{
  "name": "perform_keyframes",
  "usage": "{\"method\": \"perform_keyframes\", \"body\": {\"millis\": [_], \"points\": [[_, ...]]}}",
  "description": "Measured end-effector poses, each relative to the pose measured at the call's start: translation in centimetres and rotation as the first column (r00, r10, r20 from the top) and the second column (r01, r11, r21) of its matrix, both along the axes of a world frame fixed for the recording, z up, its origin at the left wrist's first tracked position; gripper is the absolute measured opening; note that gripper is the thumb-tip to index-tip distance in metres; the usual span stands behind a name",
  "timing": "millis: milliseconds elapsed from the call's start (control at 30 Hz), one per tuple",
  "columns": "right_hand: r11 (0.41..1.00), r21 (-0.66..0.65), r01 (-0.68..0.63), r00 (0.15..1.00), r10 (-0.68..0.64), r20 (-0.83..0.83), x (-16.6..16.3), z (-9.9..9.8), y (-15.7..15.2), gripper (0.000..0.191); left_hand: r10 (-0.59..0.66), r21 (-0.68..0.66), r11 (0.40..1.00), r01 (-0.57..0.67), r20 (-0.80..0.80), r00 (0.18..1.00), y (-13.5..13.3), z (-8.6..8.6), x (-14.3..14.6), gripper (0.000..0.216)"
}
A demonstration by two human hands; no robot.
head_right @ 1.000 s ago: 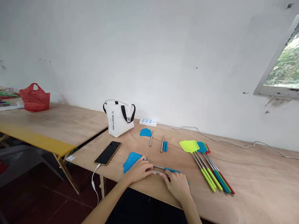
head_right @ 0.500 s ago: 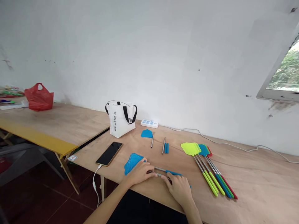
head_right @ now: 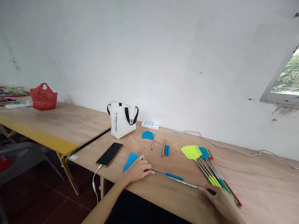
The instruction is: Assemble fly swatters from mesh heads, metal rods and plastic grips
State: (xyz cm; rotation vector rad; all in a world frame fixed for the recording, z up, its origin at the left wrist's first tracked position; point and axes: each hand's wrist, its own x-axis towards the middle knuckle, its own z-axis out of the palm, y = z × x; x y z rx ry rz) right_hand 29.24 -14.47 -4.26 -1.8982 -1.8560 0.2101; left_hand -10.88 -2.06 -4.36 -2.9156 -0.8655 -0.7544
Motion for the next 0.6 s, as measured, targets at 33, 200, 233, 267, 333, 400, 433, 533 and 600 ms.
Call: {"method": "perform_keyframes", "body": {"millis": [33,200,233,267,333,400,433,533,600], "points": [[0.999,0.000,0.035,0.999,-0.035,0.004,0.1,-0.2,0.0,0.048,0.003,-0.011,1.000,-0.003,-0.005,1.000,0.0,-0.1,0.1,0.056],[0.990,-0.073,0.122,0.992,-0.119,0.050,-0.9,-0.9,0.8,0.046,0.078,-0.057,0.995,-0.079,-0.019,0.997,-0.3,-1.1,0.2,0.055],[0.988,-0.082,0.127,0.991,-0.123,0.055,-0.9,-0.9,0.9,0.046,0.083,-0.055,0.995,-0.084,-0.018,0.996,-0.3,-1.2,0.1,0.055],[0.988,-0.095,0.126,0.991,-0.120,0.059,-0.9,-0.8,0.9,0.047,0.082,-0.051,0.995,-0.082,-0.014,0.997,-0.3,-1.3,-0.1,0.055],[0.986,-0.130,0.109,0.993,-0.101,0.069,-0.7,-0.4,1.0,0.048,0.063,-0.042,0.997,-0.063,0.000,0.998,-0.3,-1.4,-0.4,0.055],[0.987,-0.132,0.088,0.992,-0.076,0.097,-1.1,0.2,1.0,0.050,0.046,-0.027,0.999,-0.045,0.011,0.999,-0.5,-1.4,-0.4,0.055],[0.991,-0.113,0.073,0.992,-0.060,0.114,-1.7,0.4,1.0,0.050,0.040,-0.017,0.999,-0.040,0.014,0.999,-0.6,-1.4,-0.2,0.055],[0.998,0.003,-0.056,0.985,0.055,0.161,-5.9,0.4,1.6,0.049,0.024,0.011,1.000,-0.024,-0.011,1.000,-1.1,-1.3,0.9,0.053],[0.993,0.061,-0.102,0.971,0.086,0.225,-10.0,-0.3,2.3,0.051,0.013,0.029,1.000,-0.012,-0.047,0.999,-1.4,-1.3,1.7,0.052]]}}
